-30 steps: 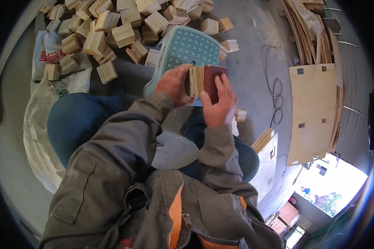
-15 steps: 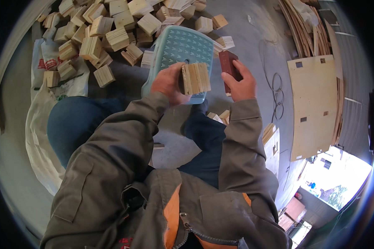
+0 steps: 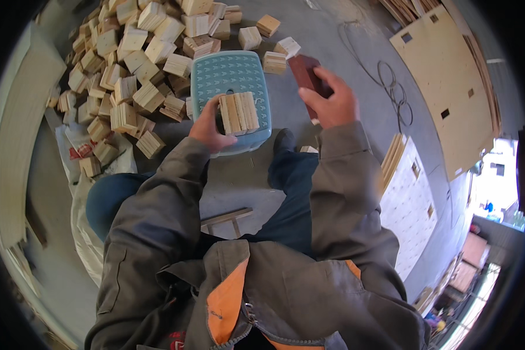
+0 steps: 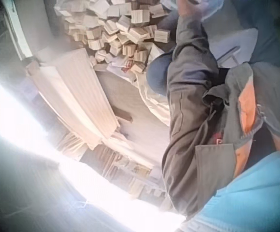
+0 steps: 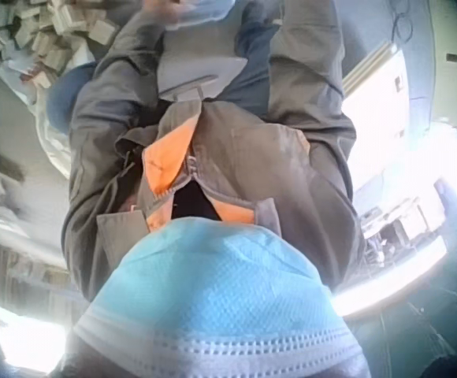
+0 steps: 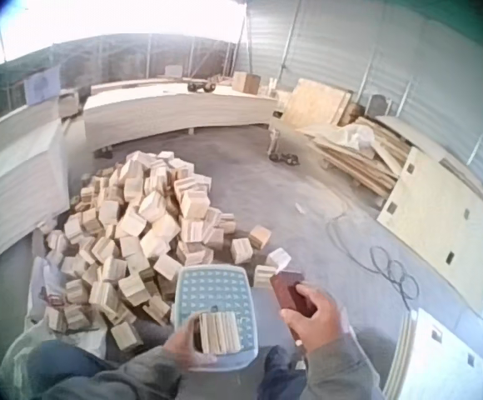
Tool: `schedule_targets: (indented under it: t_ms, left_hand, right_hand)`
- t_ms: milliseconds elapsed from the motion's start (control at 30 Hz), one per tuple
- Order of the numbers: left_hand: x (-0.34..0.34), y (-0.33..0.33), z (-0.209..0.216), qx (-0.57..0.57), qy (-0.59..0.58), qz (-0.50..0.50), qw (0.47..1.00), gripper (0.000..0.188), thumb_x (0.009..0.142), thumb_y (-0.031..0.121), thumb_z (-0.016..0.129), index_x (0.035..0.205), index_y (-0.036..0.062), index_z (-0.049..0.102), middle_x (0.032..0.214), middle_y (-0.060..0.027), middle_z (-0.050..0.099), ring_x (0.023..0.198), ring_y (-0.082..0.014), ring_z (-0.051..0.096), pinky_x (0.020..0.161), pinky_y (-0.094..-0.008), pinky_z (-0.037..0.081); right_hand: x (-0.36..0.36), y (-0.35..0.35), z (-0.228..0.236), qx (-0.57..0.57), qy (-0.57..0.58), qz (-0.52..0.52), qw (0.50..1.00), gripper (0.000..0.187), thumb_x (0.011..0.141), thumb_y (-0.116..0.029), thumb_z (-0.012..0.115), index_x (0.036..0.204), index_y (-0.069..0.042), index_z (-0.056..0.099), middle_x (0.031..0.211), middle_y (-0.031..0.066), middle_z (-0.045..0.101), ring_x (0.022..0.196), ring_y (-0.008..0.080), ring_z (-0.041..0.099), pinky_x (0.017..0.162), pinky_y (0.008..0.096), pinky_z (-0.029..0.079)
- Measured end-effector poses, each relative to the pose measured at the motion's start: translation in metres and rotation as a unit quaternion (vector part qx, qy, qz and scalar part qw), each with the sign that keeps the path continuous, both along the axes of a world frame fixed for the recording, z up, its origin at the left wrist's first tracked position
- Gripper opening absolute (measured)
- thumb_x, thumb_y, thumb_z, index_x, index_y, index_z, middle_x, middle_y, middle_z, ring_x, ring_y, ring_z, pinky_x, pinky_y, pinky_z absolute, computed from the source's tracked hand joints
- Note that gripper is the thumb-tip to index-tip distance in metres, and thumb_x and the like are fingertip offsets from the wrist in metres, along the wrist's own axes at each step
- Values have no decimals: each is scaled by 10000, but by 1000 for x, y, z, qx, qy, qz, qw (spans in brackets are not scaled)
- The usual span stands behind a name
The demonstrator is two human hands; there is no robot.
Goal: The person sits on a low stool and sands small wooden blocks one by one using a sanding block. They pick up each block, rub all sides with the sanding block, and place the finished pieces into a growing stack on the floor.
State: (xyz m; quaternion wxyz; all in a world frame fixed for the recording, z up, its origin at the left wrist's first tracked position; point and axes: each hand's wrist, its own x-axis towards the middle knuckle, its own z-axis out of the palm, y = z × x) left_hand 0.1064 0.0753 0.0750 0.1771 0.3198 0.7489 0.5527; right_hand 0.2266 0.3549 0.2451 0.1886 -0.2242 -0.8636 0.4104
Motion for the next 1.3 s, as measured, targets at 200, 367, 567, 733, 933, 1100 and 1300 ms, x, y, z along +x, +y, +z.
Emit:
schedule_targets:
  t_ms: [200,367,567,733,933,1100,1300]
  left_hand:
    - [-18,4,19,34,-207,-20,977,1051,830,310,947,1617,-75,365,1530,-235,553,1448,-305,519,1216,-396,398]
    - [-37,15,31,34,-337,113,934,425,963,248,827,1270,-25,716,1125,-77,743,1033,-150,678,915,-281,524]
    - [-55,26,32,-10,-342,124,932,203,937,221,827,1026,44,786,997,-36,753,884,-139,693,805,-293,560]
    - [-56,28,44,-17,-388,148,909,247,936,240,821,1078,43,773,988,-35,739,901,-164,694,817,-321,569]
    - [-63,25,35,-28,-386,151,910,220,958,246,803,1058,51,776,943,-23,727,842,-150,682,783,-313,562]
    - [-68,27,25,-31,-366,146,919,192,990,232,770,1031,45,772,898,-23,736,762,-133,688,729,-295,563]
    - [-75,17,12,-15,-363,125,923,212,1009,274,776,972,67,748,882,-11,734,768,-113,687,733,-284,565]
  right_hand:
    - [-9,-2,-1,66,46,35,996,623,788,-294,895,1307,7,726,1363,225,713,1214,368,712,1053,427,569]
    - [-9,-4,7,42,34,41,998,635,801,-298,890,1328,7,709,1372,192,713,1207,369,713,1044,427,572]
    - [-3,3,9,34,25,30,999,641,800,-313,890,1321,11,708,1357,208,716,1180,383,718,1020,439,576]
    - [-1,10,10,33,27,37,998,640,799,-314,890,1319,12,709,1328,222,725,1171,389,721,1018,440,577]
    - [-1,9,10,53,31,43,997,605,819,-275,895,1316,15,710,1279,210,747,1126,353,745,980,421,590]
    - [2,8,13,70,16,45,996,586,836,-256,887,1321,21,710,1287,207,749,1120,337,753,979,411,592]
    - [-1,6,12,55,13,49,997,605,820,-267,887,1323,17,708,1297,210,743,1128,350,746,990,419,589]
